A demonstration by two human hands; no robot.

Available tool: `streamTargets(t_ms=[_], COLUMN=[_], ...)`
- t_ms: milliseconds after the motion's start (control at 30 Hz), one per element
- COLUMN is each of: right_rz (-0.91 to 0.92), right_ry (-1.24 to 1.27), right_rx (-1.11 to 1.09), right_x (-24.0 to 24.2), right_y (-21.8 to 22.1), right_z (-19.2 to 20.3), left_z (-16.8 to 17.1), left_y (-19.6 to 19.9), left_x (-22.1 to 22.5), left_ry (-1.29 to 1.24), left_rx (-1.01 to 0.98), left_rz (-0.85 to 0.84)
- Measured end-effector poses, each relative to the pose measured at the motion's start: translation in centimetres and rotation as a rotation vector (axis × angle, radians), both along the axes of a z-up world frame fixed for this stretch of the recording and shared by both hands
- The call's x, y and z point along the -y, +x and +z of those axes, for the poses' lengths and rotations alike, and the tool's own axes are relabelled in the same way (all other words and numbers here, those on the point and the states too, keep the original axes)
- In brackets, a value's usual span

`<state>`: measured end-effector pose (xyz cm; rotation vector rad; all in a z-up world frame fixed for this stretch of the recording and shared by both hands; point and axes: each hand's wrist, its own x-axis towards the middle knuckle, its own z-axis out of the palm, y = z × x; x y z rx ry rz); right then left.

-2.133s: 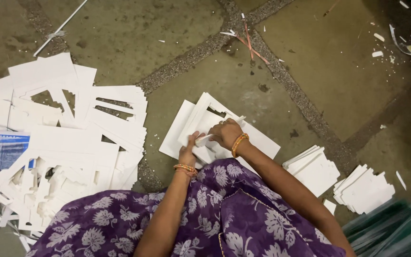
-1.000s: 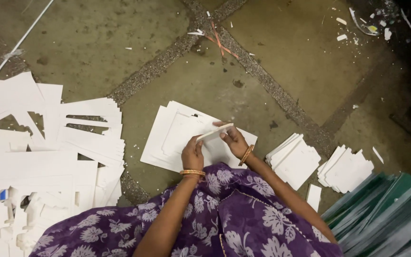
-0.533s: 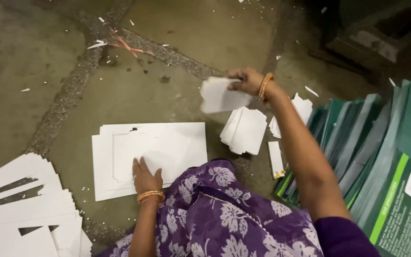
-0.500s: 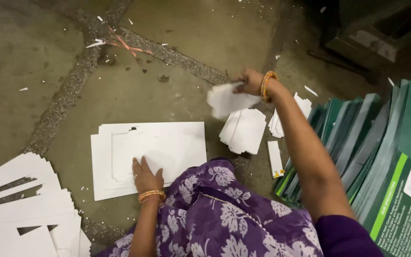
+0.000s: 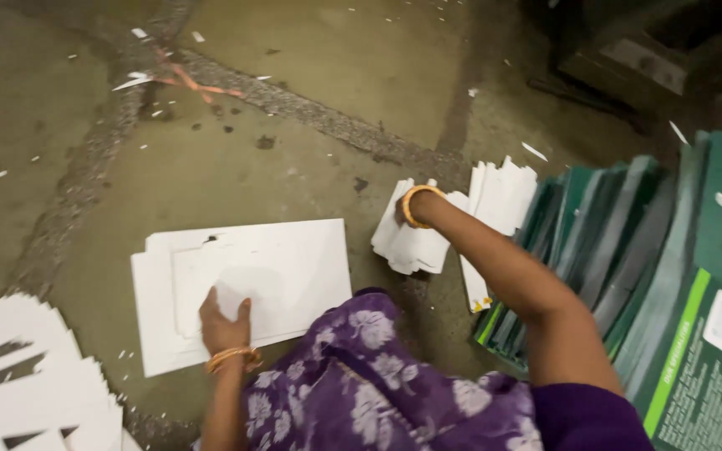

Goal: The recorder is separating and sorting pre-cut paper pieces from larger sheets in a manufacturing environment.

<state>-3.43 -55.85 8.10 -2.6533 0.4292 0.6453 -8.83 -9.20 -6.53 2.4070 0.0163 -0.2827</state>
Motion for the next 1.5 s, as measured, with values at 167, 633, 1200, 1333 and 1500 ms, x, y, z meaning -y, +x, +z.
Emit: streamTargets(t_ms=[167, 633, 1200, 1333, 1500], right_rz=[-0.096, -0.987, -0.530, -0.606, -0.704], right_ry=[-0.124, -0.048, 0.141, 0.131, 0.437], right_rx=[-0.055, 0.499, 0.545, 0.466, 0.654], right_x=[1.3, 0.4, -17.6, -19.4, -22.4], right_y=[-3.4, -25.5, -12.7, -12.1, -10.5], right_z=[-1.6, -12.6, -17.5, -21.0, -21.8], left_z=[-0.2, -6.0, -4.0, -2.5, 1.1], left_y=[0.0, -1.1, -0.3, -0.1, 0.9], left_x=[-0.6, -4.3, 0.5, 1.4, 2.6], left_ry=[-0.086, -0.168, -0.183, -0.152, -0.037], left_rx=[-0.128, -0.153, 0.142, 0.056, -0.090], left_rz=[-0.030, 0.103, -0.064, -0.092, -0.041])
